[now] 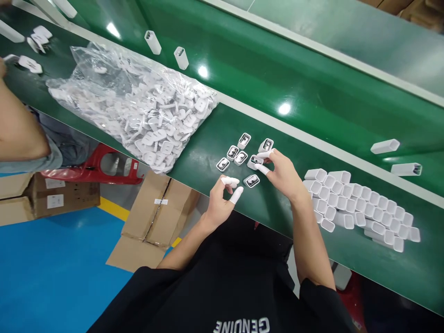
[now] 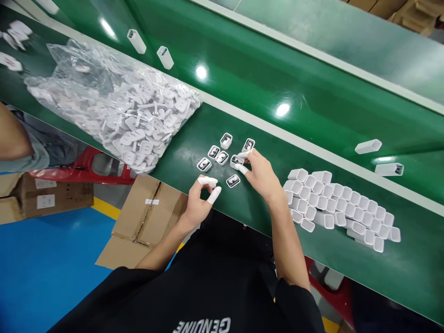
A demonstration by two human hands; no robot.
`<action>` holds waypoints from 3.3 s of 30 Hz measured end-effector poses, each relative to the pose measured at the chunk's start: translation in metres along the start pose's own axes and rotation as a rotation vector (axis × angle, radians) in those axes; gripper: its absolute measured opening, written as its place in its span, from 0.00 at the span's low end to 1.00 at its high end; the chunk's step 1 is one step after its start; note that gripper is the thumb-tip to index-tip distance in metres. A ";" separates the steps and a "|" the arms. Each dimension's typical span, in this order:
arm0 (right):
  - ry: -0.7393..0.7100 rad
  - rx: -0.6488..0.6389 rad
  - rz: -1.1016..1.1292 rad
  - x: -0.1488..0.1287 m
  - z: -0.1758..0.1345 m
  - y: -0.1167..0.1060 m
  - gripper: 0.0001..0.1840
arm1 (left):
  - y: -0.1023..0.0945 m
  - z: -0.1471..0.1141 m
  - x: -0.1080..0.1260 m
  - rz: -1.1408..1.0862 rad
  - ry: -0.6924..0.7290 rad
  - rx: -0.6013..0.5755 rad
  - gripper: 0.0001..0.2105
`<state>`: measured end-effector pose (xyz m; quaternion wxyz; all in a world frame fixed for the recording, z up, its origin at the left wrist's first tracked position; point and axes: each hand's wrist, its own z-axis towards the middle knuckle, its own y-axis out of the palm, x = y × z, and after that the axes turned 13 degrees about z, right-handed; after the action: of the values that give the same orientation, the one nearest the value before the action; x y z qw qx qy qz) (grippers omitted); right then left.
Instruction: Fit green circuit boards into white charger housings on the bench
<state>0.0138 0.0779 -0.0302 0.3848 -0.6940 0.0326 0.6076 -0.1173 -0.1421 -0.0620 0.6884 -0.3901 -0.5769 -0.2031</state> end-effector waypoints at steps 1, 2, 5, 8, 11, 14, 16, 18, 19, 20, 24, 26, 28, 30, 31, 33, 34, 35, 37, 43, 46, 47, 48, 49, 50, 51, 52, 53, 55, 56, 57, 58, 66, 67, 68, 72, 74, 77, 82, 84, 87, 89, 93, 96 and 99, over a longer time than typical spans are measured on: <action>0.007 0.043 0.000 -0.003 -0.005 -0.002 0.10 | 0.001 0.002 0.004 0.037 0.032 0.003 0.08; 0.009 0.088 0.006 -0.009 -0.012 -0.003 0.10 | 0.002 0.005 0.008 0.078 0.068 0.011 0.08; -0.007 0.191 0.067 -0.035 -0.039 -0.002 0.11 | 0.011 0.012 0.020 0.235 0.212 0.063 0.21; -0.041 0.222 0.179 -0.064 -0.070 0.007 0.08 | 0.019 0.015 0.027 0.380 0.389 0.076 0.29; -0.062 0.192 0.234 -0.080 -0.091 0.013 0.06 | 0.019 0.011 0.028 0.401 0.512 -0.015 0.27; -0.048 0.113 0.191 -0.081 -0.099 0.011 0.06 | 0.012 0.003 0.025 0.437 0.520 -0.070 0.27; -0.044 0.044 0.126 -0.077 -0.101 0.009 0.07 | 0.007 -0.003 0.022 0.488 0.524 -0.066 0.26; -0.046 -0.011 0.042 -0.073 -0.102 0.006 0.07 | 0.004 -0.010 0.020 0.514 0.538 -0.059 0.24; -0.048 -0.027 0.004 -0.072 -0.103 0.005 0.08 | 0.002 -0.014 0.020 0.515 0.538 -0.055 0.23; -0.050 -0.031 -0.025 -0.072 -0.106 0.003 0.08 | 0.001 -0.017 0.020 0.512 0.528 -0.053 0.21; -0.098 0.002 0.012 -0.076 -0.121 -0.007 0.08 | 0.000 -0.033 0.034 0.447 0.420 -0.080 0.10; -0.151 0.030 0.133 -0.076 -0.133 -0.013 0.07 | 0.003 -0.042 0.047 0.342 0.355 -0.109 0.12; -0.191 0.052 0.281 -0.071 -0.146 -0.016 0.11 | 0.010 -0.053 0.060 0.211 0.317 -0.131 0.18; -0.217 0.040 0.387 -0.064 -0.158 -0.019 0.24 | 0.018 -0.064 0.070 0.127 0.311 -0.153 0.22; -0.231 0.024 0.417 -0.060 -0.163 -0.020 0.27 | 0.022 -0.069 0.073 0.111 0.317 -0.166 0.23; -0.274 0.012 0.473 -0.052 -0.174 -0.023 0.25 | 0.029 -0.077 0.075 0.118 0.344 -0.186 0.26; -0.310 0.040 0.523 -0.049 -0.179 -0.025 0.23 | 0.032 -0.080 0.074 0.122 0.371 -0.190 0.28; -0.347 0.092 0.587 -0.047 -0.183 -0.028 0.24 | 0.034 -0.081 0.073 0.117 0.404 -0.195 0.30; -0.422 0.231 0.715 -0.044 -0.193 -0.032 0.27 | 0.037 -0.082 0.070 0.068 0.465 -0.211 0.34; -0.471 0.285 0.764 -0.053 -0.209 -0.035 0.32 | 0.041 -0.077 0.078 -0.202 0.542 -0.353 0.36; -0.494 0.241 0.709 -0.059 -0.210 -0.031 0.35 | 0.043 -0.075 0.085 -0.246 0.530 -0.399 0.36; -0.503 0.239 0.699 -0.060 -0.210 -0.030 0.35 | 0.042 -0.075 0.086 -0.246 0.531 -0.406 0.36; -0.508 0.238 0.691 -0.061 -0.210 -0.029 0.36 | 0.042 -0.074 0.086 -0.239 0.537 -0.410 0.36; -0.507 0.236 0.682 -0.062 -0.210 -0.028 0.36 | 0.042 -0.074 0.086 -0.232 0.545 -0.413 0.36; -0.505 0.233 0.674 -0.063 -0.210 -0.028 0.36 | 0.041 -0.074 0.084 -0.223 0.554 -0.417 0.36; -0.503 0.227 0.666 -0.064 -0.210 -0.028 0.36 | 0.040 -0.073 0.083 -0.217 0.561 -0.422 0.36; -0.505 0.219 0.660 -0.064 -0.210 -0.028 0.36 | 0.040 -0.073 0.082 -0.214 0.566 -0.424 0.36; -0.508 0.212 0.655 -0.065 -0.210 -0.028 0.36 | 0.039 -0.073 0.080 -0.216 0.572 -0.423 0.36; -0.519 0.196 0.649 -0.066 -0.209 -0.028 0.36 | 0.038 -0.073 0.079 -0.227 0.586 -0.410 0.36; -0.521 0.190 0.644 -0.067 -0.208 -0.028 0.36 | 0.038 -0.073 0.079 -0.232 0.593 -0.403 0.36; -0.522 0.184 0.637 -0.067 -0.208 -0.028 0.36 | 0.037 -0.073 0.079 -0.233 0.598 -0.396 0.36; -0.522 0.178 0.630 -0.068 -0.207 -0.028 0.37 | 0.037 -0.074 0.080 -0.230 0.596 -0.392 0.36; -0.499 0.131 0.608 -0.070 -0.204 -0.030 0.38 | 0.033 -0.072 0.079 -0.233 0.615 -0.386 0.39; -0.494 0.129 0.603 -0.070 -0.204 -0.030 0.38 | 0.033 -0.071 0.078 -0.232 0.625 -0.387 0.39; -0.489 0.128 0.598 -0.070 -0.204 -0.030 0.38 | 0.033 -0.070 0.078 -0.229 0.631 -0.388 0.39; -0.476 0.126 0.578 -0.071 -0.204 -0.032 0.38 | 0.033 -0.069 0.077 -0.211 0.634 -0.393 0.39; -0.460 0.127 0.563 -0.070 -0.204 -0.033 0.37 | 0.033 -0.069 0.077 -0.200 0.626 -0.397 0.39; -0.449 0.126 0.547 -0.069 -0.205 -0.034 0.37 | 0.034 -0.070 0.076 -0.188 0.602 -0.398 0.38; -0.459 0.123 0.532 -0.067 -0.205 -0.035 0.37 | 0.037 -0.068 0.075 -0.198 0.578 -0.405 0.37; -0.458 0.121 0.536 -0.066 -0.204 -0.035 0.37 | 0.038 -0.068 0.075 -0.208 0.586 -0.407 0.38; -0.455 0.113 0.542 -0.065 -0.204 -0.036 0.36 | 0.038 -0.067 0.074 -0.198 0.599 -0.404 0.39; -0.443 0.113 0.525 -0.065 -0.203 -0.036 0.36 | 0.038 -0.066 0.074 -0.172 0.587 -0.402 0.37; -0.433 0.123 0.446 -0.066 -0.201 -0.035 0.33 | 0.039 -0.064 0.072 -0.168 0.578 -0.401 0.34; -0.409 0.145 0.352 -0.064 -0.199 -0.032 0.34 | 0.045 -0.066 0.070 -0.231 0.546 -0.382 0.34; -0.412 0.197 0.347 -0.058 -0.199 -0.029 0.36 | 0.052 -0.073 0.069 -0.352 0.387 -0.345 0.33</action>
<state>0.1763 -0.0406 0.0281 0.3392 -0.4990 0.1309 0.7866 -0.0154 -0.1545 -0.0140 0.6633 -0.3494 -0.4510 -0.4843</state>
